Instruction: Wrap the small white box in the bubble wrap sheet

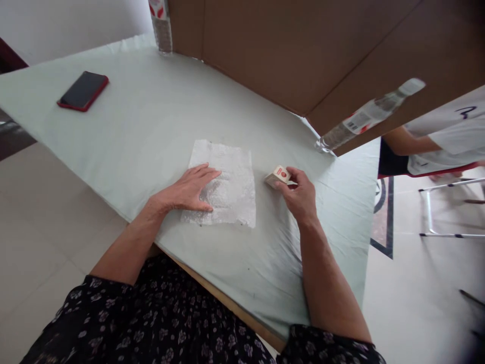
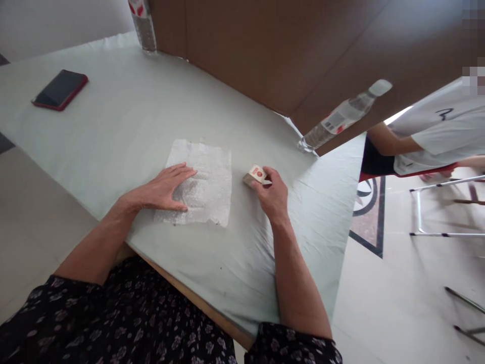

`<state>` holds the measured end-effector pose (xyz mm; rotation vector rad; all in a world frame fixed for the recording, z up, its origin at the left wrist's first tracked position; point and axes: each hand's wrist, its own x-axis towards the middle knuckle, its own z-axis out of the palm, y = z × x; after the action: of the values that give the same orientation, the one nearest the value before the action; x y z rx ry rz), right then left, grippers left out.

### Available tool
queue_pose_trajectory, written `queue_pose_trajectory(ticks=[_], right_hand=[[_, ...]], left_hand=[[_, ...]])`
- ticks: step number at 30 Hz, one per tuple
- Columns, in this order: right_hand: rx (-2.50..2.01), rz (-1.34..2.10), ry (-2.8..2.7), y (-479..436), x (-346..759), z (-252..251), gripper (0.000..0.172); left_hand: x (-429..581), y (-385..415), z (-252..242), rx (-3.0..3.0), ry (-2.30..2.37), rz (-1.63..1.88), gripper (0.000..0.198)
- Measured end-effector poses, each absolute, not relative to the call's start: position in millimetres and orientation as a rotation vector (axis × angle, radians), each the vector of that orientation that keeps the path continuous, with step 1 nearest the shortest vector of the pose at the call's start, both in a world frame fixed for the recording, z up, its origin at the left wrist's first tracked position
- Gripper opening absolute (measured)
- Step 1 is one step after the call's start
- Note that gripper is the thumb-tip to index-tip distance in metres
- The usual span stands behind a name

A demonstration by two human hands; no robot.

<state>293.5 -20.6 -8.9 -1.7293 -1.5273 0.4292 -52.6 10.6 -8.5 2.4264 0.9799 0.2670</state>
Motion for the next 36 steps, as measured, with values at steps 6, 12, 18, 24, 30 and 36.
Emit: queue_pose_trajectory(ticks=[6, 12, 18, 24, 30, 36], right_hand=[[-1.624, 0.049, -1.656, -37.1, 273.8, 7.0, 0.046], [-1.368, 0.413, -2.212, -40.5, 201.1, 11.3, 0.049], [-1.550, 0.397, -2.311, -40.3, 192.7, -24.6, 0.069], [-1.556, 0.377, -2.333, -43.7, 195.0, -24.1, 0.074], [-1.513, 0.410, -2.356, -44.3, 197.2, -25.2, 0.088], [-1.529, 0.432, -2.360, -48.5, 192.9, -25.1, 0.092]], left_hand=[[-51.9, 11.4, -11.7, 2.444, 0.985, 0.240, 0.102], [-51.2, 12.9, -15.3, 2.471, 1.005, 0.262, 0.106], [-57.1, 16.0, -14.6, 2.464, 1.083, 0.238, 0.109], [-67.7, 20.2, -10.3, 2.419, 1.193, 0.186, 0.109], [-67.7, 22.1, -12.1, 2.392, 1.284, 0.328, 0.086], [-70.6, 25.6, -14.9, 2.423, 1.255, 0.253, 0.086]])
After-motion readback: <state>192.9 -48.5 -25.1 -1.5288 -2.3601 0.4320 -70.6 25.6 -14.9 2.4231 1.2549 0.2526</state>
